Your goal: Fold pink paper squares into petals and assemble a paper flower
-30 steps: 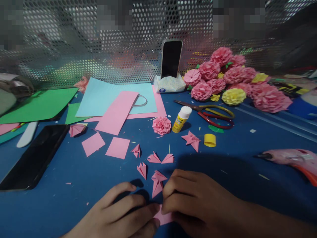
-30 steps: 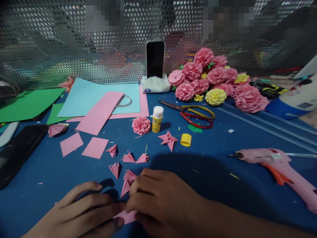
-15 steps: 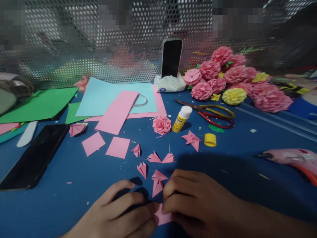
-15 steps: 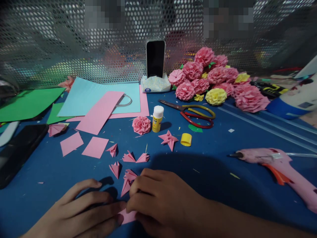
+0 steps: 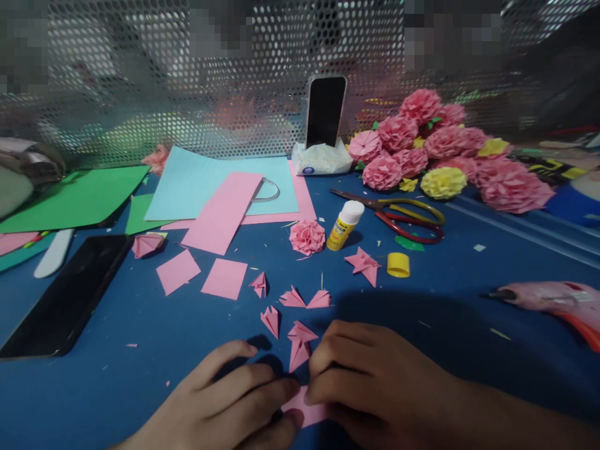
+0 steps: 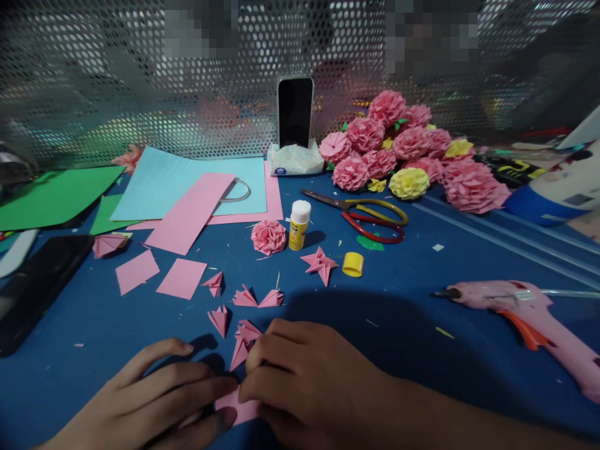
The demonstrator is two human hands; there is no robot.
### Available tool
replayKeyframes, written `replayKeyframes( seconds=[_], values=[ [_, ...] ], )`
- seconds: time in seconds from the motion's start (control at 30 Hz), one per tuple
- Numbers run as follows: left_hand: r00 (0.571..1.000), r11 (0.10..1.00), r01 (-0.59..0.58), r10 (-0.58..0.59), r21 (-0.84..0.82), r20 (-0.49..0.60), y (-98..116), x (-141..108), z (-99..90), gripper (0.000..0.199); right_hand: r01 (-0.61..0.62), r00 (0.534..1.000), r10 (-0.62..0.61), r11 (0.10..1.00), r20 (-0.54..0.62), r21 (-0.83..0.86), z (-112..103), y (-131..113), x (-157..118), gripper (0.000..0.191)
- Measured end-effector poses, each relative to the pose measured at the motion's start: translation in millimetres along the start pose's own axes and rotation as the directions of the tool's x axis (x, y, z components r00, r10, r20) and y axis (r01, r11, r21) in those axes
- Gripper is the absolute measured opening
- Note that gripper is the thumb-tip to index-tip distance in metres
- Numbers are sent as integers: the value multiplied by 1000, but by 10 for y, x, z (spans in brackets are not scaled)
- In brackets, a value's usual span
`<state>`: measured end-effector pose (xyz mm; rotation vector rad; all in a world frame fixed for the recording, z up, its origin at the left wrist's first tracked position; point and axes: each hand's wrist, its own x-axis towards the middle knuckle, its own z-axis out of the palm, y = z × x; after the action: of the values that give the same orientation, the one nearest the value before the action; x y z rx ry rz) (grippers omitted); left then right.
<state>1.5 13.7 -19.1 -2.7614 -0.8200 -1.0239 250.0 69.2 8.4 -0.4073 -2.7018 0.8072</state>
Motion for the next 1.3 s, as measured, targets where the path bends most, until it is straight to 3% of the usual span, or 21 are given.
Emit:
replayKeyframes(
  seconds=[0.17,0.33,0.57,0.93,1.07,1.3],
  values=[
    [986,1000,10,-9,-7,166,-2,49,-71,31,-11,1000,11,1000,-6,-23,34,-11,-21,14],
    [1000,1000,-10,10,7,-15,6,4,18,23,0,1000,0,999,-8,-40,52,3,-27,13],
    [988,1000,3,-4,8,155,22,61,-122,33,2,1000,-3,999,-23,-46,41,-13,-22,13],
    [997,1000,3,-3,2,83,11,85,-91,37,13,1000,-15,997,-22,-80,51,5,-34,10],
    [988,1000,2,-2,2,154,19,73,-97,34,11,999,-13,996,-30,-90,64,7,-38,10],
    [988,1000,9,-9,0,155,34,127,-126,37,24,999,-29,990,-37,-136,51,-18,-24,9]
  ],
)
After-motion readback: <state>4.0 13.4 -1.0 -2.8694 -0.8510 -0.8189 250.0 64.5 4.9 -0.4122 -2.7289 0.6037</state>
